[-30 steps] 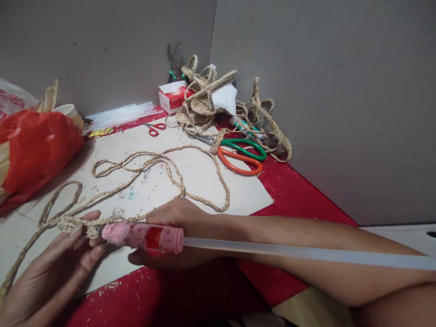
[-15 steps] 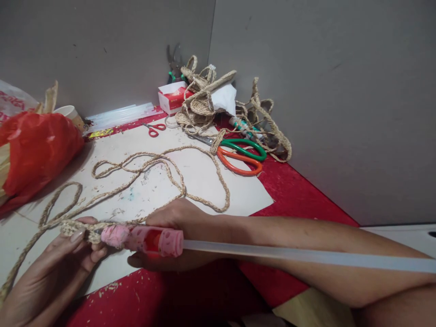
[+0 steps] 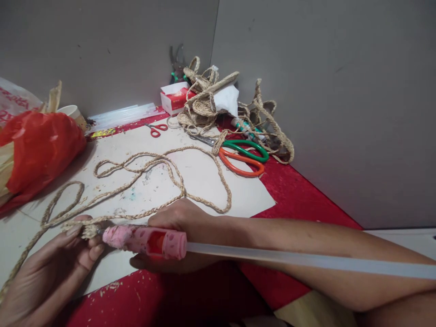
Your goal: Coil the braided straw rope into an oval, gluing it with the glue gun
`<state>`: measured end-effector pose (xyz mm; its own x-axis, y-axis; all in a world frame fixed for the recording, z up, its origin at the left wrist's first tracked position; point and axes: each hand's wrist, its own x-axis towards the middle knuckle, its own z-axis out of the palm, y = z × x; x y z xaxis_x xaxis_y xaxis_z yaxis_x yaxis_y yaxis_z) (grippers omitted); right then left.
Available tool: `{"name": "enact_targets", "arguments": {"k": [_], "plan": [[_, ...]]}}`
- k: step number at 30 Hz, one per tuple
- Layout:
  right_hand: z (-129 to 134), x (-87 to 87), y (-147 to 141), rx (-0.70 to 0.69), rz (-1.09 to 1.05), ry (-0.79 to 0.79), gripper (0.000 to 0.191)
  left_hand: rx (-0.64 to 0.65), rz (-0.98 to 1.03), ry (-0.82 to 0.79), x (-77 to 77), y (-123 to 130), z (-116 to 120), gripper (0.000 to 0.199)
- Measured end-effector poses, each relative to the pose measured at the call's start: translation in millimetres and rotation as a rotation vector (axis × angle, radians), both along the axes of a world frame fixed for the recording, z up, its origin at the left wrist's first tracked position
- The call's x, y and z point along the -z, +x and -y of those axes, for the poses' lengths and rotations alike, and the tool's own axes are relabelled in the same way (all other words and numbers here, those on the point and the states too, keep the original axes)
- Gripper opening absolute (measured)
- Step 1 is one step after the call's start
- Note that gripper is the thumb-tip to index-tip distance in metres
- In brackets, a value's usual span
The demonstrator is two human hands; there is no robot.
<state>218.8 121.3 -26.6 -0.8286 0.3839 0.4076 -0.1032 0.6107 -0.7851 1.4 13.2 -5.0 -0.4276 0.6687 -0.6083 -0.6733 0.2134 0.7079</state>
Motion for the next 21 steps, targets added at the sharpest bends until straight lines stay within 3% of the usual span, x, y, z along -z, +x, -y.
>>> {"name": "enact_targets", "arguments": {"k": [21], "plan": [[-1.0, -3.7, 1.7, -0.020, 0.103, 0.017, 0.040, 0.022, 0.016, 0.004, -7.4, 8.8, -6.0, 0.021]]}}
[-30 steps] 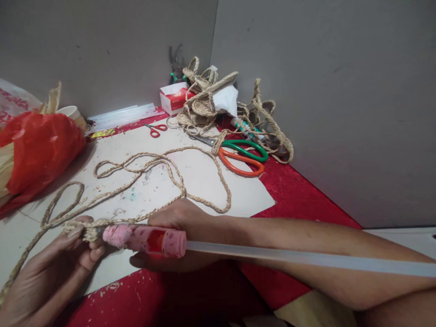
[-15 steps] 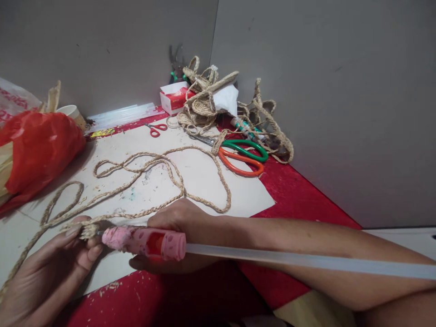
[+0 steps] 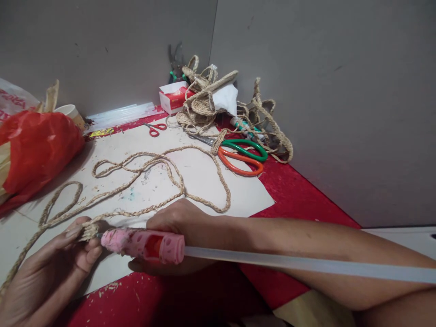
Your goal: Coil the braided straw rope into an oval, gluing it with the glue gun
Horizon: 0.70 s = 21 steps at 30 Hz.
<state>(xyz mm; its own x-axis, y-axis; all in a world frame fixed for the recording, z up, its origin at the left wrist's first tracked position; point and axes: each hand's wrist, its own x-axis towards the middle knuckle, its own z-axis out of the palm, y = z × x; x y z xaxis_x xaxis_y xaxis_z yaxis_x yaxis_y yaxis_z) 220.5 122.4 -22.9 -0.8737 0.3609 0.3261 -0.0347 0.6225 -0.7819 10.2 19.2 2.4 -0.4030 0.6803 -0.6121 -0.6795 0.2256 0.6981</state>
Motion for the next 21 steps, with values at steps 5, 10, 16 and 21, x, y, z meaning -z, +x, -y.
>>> {"name": "enact_targets", "arguments": {"k": [5, 10, 16, 21], "plan": [[0, 1.9, -1, 0.017, -0.007, -0.009, 0.042, 0.033, 0.007, -0.001, 3.1, -4, 2, 0.017], [0, -0.6, -1, -0.001, -0.126, -0.015, 0.034, 0.023, 0.020, -0.043, -0.9, -4, 3, 0.020], [-1, -2.5, 1, 0.001, -0.109, 0.019, 0.037, -0.006, -0.051, -0.128, -4.0, -5, 6, 0.027], [-1, -0.8, 1, 0.045, -0.103, 0.088, 0.038, 0.007, -0.069, -0.173, -2.4, -10, 11, 0.043]]}}
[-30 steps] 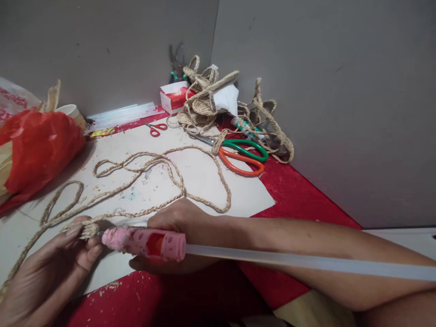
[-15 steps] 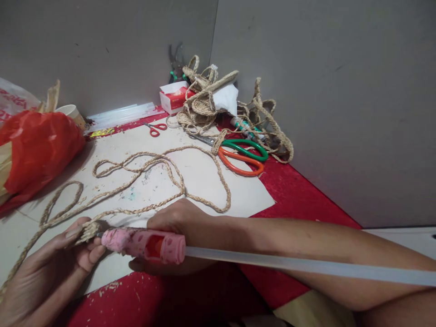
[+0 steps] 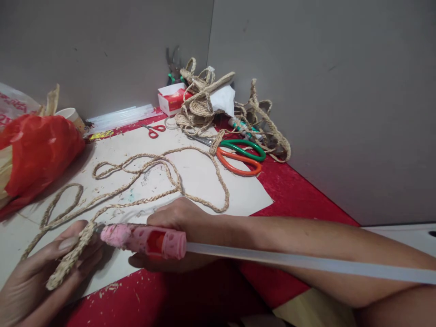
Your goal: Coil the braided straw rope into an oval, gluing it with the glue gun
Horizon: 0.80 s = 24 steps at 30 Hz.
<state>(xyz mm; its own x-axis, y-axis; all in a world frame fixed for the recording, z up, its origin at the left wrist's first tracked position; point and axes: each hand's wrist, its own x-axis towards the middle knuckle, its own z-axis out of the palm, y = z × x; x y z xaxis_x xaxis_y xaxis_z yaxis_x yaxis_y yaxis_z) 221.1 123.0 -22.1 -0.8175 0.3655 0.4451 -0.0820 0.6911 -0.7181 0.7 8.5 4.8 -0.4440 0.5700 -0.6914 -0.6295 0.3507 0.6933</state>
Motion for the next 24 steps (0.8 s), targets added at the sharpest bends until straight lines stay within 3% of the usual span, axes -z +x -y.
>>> {"name": "enact_targets", "arguments": {"k": [6, 11, 19, 24], "plan": [[0, 4.3, 1, -0.042, -0.046, -0.041, 0.041, -0.060, -0.044, -0.042, -1.4, 2, -1, 0.047], [2, 11.2, -3, 0.046, -0.133, -0.018, 0.044, -0.102, -0.023, -0.035, 2.2, 3, -2, 0.047], [3, 4.8, -3, 0.039, -0.152, 0.007, 0.026, 0.006, -0.016, 0.045, 6.7, 3, 1, 0.049], [4, -0.8, 3, -0.062, -0.047, -0.128, 0.019, -0.009, -0.005, 0.058, 2.0, 8, -4, 0.052]]}}
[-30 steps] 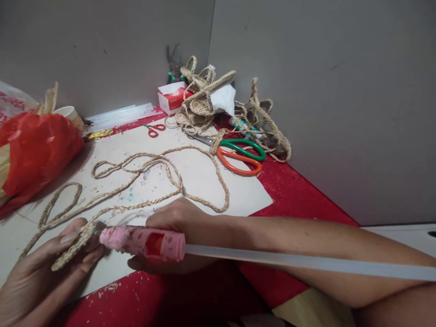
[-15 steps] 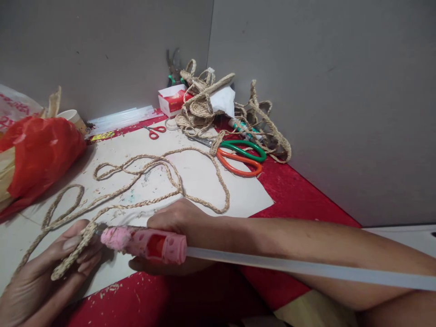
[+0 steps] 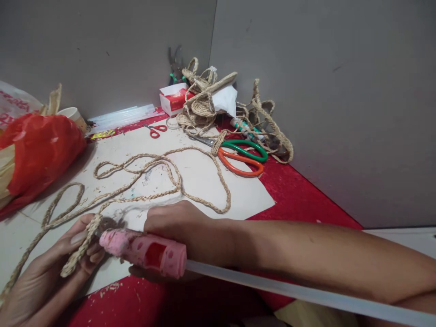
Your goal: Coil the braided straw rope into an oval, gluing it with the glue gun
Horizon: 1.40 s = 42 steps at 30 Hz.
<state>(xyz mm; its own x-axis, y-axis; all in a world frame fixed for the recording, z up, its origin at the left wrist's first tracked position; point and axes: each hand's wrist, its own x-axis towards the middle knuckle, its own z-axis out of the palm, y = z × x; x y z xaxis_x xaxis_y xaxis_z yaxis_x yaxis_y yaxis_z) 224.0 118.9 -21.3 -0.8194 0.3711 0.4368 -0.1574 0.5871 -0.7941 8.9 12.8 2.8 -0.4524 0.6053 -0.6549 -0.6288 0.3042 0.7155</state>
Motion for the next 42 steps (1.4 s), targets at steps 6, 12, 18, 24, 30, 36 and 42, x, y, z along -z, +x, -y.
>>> {"name": "enact_targets", "arguments": {"k": [6, 12, 18, 24, 30, 36, 42], "plan": [[-3, 2.4, 2, -0.045, 0.308, 0.020, 0.027, -0.027, 0.002, -0.064, -1.5, 2, 0, 0.056], [-3, -6.8, 2, -0.018, 0.339, 0.055, 0.024, -0.031, 0.040, -0.062, 0.0, 0, 1, 0.058], [-4, -2.5, 4, 0.032, 0.321, 0.073, 0.025, -0.045, 0.060, -0.088, 1.8, -1, -1, 0.062], [-5, 1.6, 3, 0.043, 0.249, 0.071, 0.022, -0.069, 0.072, -0.131, 3.4, -4, 2, 0.070], [-5, 5.0, 4, 0.067, 0.122, 0.056, 0.026, -0.070, 0.069, -0.122, 1.0, -1, -1, 0.070], [-2, 1.4, 4, 0.101, 0.127, 0.014, 0.030, -0.032, 0.039, -0.104, 1.7, -2, 0, 0.064], [-8, -7.2, 0, -0.209, 0.383, 0.180, 0.024, -0.008, -0.051, -0.024, -2.3, -7, -1, 0.049]]}}
